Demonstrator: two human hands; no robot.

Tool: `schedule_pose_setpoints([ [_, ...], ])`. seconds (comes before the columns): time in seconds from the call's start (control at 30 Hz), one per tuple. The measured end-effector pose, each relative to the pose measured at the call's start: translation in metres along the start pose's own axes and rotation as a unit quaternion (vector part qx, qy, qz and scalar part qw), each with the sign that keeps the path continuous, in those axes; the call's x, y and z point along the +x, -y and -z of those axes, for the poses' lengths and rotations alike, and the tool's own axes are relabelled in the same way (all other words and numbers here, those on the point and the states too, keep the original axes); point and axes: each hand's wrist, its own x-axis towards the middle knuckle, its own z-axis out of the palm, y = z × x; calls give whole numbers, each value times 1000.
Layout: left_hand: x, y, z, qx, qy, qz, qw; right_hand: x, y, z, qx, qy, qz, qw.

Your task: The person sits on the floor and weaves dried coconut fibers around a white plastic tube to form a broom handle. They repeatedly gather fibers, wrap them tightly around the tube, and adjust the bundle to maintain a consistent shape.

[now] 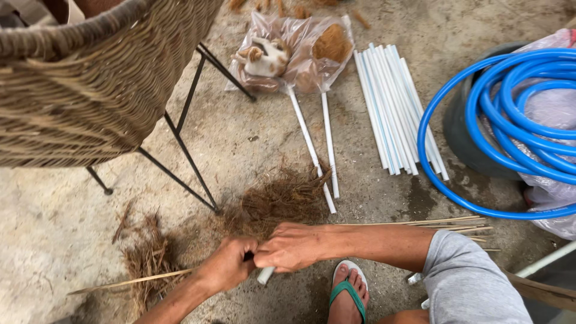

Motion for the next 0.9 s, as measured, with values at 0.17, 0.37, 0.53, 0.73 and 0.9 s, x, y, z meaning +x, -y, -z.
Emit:
schedule_pose_setpoints([
  [0.17,-1,11,9,-160,121,15,980,2,-1,8,163,2,-58,985],
  [0.37,-8,26,25,-356,147,-46,922,2,-11,8,432,-42,-140,890],
  [0.53,-11,25,33,-531,81,-128,834,17,-10,3,726,-143,-138,659],
  [0.73,-9,7,45,-569,-80,-166,801,32,-10,10,786,-253,-117,552],
  [0.9,2,-1,42,-538,-216,-13,814,41,-4,6,701,-354,-226,576],
])
